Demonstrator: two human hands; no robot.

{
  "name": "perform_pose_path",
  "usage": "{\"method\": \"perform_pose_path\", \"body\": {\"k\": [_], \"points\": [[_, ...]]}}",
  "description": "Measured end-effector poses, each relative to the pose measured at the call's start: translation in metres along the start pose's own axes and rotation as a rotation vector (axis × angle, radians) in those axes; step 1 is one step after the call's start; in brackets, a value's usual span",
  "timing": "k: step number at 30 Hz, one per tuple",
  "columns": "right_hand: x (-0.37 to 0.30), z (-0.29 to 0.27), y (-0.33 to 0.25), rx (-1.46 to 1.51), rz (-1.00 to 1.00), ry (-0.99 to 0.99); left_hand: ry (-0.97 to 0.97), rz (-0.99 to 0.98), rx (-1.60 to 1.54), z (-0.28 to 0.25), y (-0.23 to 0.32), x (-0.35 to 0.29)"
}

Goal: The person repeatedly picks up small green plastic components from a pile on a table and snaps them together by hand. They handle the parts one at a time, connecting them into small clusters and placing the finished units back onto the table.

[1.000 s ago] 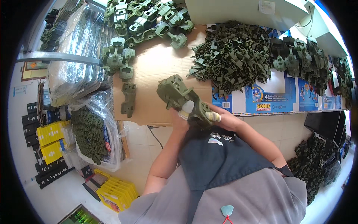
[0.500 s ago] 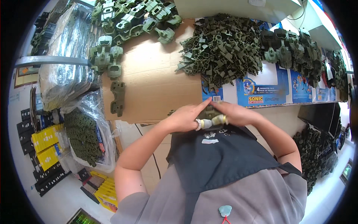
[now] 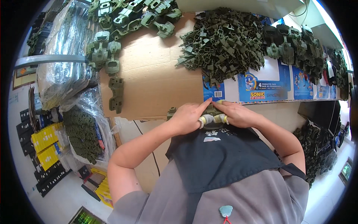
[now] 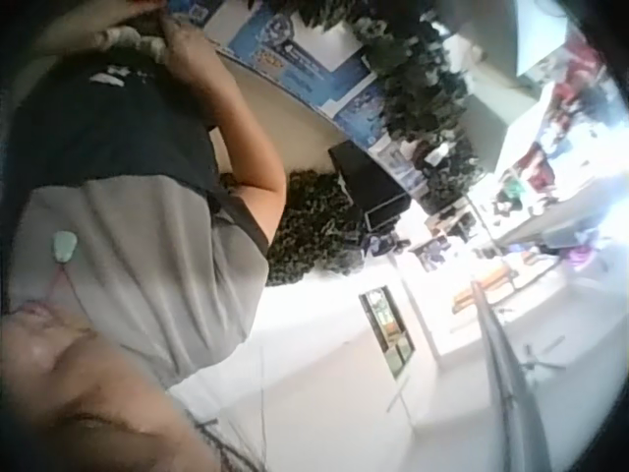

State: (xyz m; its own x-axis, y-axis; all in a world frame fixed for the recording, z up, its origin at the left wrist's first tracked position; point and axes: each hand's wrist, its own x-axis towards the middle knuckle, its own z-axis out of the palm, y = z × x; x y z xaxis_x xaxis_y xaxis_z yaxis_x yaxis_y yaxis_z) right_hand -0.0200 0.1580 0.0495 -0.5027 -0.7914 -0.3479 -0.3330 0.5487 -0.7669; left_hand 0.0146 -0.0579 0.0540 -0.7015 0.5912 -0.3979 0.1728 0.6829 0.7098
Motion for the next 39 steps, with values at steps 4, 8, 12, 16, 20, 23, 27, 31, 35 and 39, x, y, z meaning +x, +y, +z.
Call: {"method": "perform_pose_path", "body": {"k": [4,8,12,16,20,23,27,31,35,39], "points": [[0.006,0.001,0.003,0.148,0.039,-0.069,0.009,-0.024,-0.108,0.003,-0.002,-0.003],[0.003,0.014,0.001,0.082,-0.014,0.014,0.114,0.009,-0.171,0.010,-0.007,-0.010],[-0.001,0.010,-0.006,0.058,-0.021,0.000,0.015,-0.022,-0.097,0.003,-0.007,-0.009],[0.007,0.010,0.005,0.123,-0.025,0.000,0.102,0.034,-0.179,0.012,-0.014,-0.010],[0.008,0.011,0.000,0.162,0.038,-0.026,0.035,0.044,-0.224,0.008,-0.016,-0.007],[0.005,0.017,-0.002,0.153,0.019,0.028,-0.006,-0.012,-0.183,0.009,-0.015,-0.007],[-0.002,0.014,-0.013,0.082,0.025,-0.023,0.030,0.017,0.032,0.006,-0.009,-0.009],[-0.004,0.016,-0.007,-0.019,-0.071,0.090,0.206,0.119,0.218,0.011,-0.004,-0.011],[0.003,0.004,-0.006,0.149,0.092,-0.055,0.155,0.036,0.135,0.008,-0.001,-0.012],[0.009,0.008,0.002,0.326,0.090,-0.001,0.114,0.036,-0.147,0.011,-0.017,-0.006]]}}
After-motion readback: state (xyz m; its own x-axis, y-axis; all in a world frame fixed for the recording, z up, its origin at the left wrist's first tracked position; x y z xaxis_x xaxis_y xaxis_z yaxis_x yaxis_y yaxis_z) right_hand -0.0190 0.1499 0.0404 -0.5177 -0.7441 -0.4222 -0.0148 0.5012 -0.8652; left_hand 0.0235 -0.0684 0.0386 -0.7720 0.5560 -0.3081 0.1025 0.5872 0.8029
